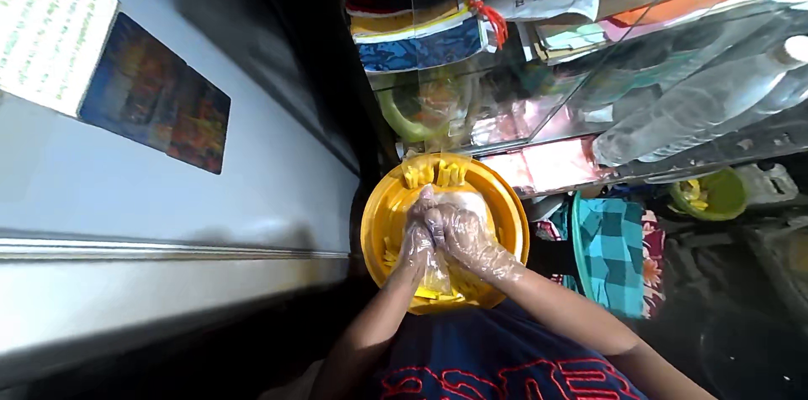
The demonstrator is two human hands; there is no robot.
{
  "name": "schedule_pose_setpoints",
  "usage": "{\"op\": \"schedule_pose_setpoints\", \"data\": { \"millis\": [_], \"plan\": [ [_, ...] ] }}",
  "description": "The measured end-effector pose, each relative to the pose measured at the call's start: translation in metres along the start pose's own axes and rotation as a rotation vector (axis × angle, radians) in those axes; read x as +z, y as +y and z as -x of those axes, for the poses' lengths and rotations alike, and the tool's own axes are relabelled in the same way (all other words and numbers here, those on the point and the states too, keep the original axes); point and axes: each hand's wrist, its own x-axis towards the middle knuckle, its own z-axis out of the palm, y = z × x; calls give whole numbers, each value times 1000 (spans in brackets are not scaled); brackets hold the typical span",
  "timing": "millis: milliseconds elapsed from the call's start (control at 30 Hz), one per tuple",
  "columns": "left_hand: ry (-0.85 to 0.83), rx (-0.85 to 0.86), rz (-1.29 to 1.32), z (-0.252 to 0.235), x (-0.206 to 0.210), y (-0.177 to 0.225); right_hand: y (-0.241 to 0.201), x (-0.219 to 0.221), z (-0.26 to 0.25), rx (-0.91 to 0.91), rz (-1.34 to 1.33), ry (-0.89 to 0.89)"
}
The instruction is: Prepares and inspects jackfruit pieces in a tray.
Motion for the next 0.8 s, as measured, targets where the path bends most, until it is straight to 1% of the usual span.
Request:
{"op": "schedule_pose_setpoints", "data": {
  "millis": [67,167,233,267,333,400,467,500,533,600,633,667,733,800],
  "plan": [
    [36,3,-24,-3,2,8,2,-3,-9,8,9,16],
    [39,16,-15,-4,-1,11,-2,-7,-14,90,55,-29],
    [-16,19,14,0,-9,2,-8,-3,-11,53,63,-39],
    [-8,16,-6,2,-9,4,-6,0,-10,16,78,-11],
    [19,39,-19,-4,-5,7,9,-1,-14,28,96,-10],
    [14,41,8,-13,-8,9,19,2,-14,31,33,49],
    [-11,36,22,-15,-24,5,18,6,-12,47,-134,106],
    [-47,56,40,-19,-32,-3,18,8,-12,54,-190,126],
    [-118,80,109,-24,-38,-9,17,8,-11,69,-238,111],
    [-335,81,221,-29,-52,-18,18,8,-9,78,-263,49],
    [-390,80,218,-30,-56,-20,20,10,-9,63,-258,50],
    [-390,83,175,-30,-58,-24,21,13,-9,50,-253,62],
    [-296,75,28,-27,-60,-26,22,17,-9,36,-240,80],
    [-247,75,-90,-21,-64,-26,24,24,-8,48,-219,64]
  ]
}}
